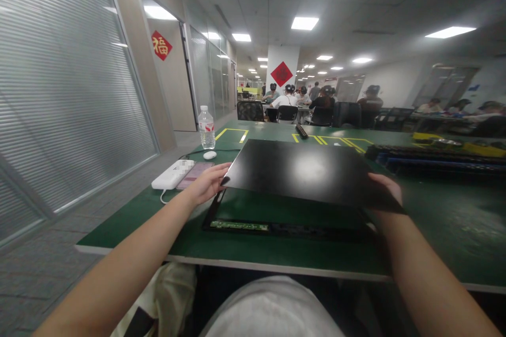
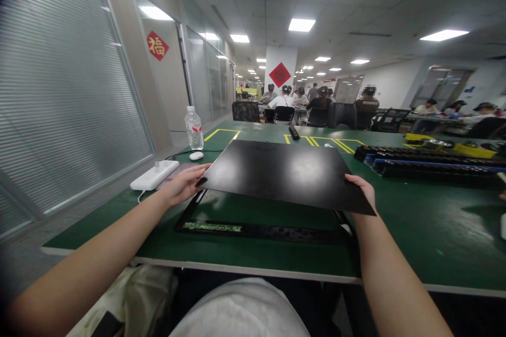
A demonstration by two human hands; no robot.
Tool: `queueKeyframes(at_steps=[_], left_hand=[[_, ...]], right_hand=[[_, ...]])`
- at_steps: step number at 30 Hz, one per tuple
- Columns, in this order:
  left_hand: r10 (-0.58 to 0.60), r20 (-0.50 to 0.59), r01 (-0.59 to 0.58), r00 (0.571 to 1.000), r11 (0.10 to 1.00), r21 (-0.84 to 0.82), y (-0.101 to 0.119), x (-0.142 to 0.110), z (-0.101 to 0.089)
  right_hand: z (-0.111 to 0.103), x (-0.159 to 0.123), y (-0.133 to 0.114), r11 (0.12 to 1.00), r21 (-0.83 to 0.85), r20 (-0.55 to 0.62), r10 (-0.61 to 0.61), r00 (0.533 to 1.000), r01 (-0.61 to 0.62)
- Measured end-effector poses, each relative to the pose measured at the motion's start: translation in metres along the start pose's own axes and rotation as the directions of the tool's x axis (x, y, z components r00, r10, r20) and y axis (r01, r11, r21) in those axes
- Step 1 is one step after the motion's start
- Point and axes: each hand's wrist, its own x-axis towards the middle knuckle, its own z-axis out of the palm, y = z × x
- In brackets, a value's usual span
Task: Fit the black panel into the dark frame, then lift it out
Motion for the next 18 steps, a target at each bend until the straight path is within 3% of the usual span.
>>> queueKeyframes(at_steps=[4,10,14,18], left_hand=[[-0.024,0.010,0.024,1.000,1.000,-0.002,0.004,-0.004,0.005],[-0.075,-0.045,0.074,0.996,0.997,-0.011,0.007,-0.002,-0.002],[-0.040,-0.012,0.040,0.999,0.999,-0.033,0.010,-0.001,-0.002],[0.090,0.004,-0.090,0.996,0.996,-0.004,0.014,-0.003,0.000]], right_hand=[[0.006,-0.002,0.001,0.997,-0.045,-0.043,0.060,0.997,-0.061],[0.008,-0.004,0.006,0.947,-0.255,0.098,0.229,0.969,-0.198],[0.006,-0.006,0.009,0.876,-0.364,0.145,0.388,0.910,-0.316],[0.009,-0.009,0.009,0.805,-0.445,0.226,0.524,0.821,-0.392]])
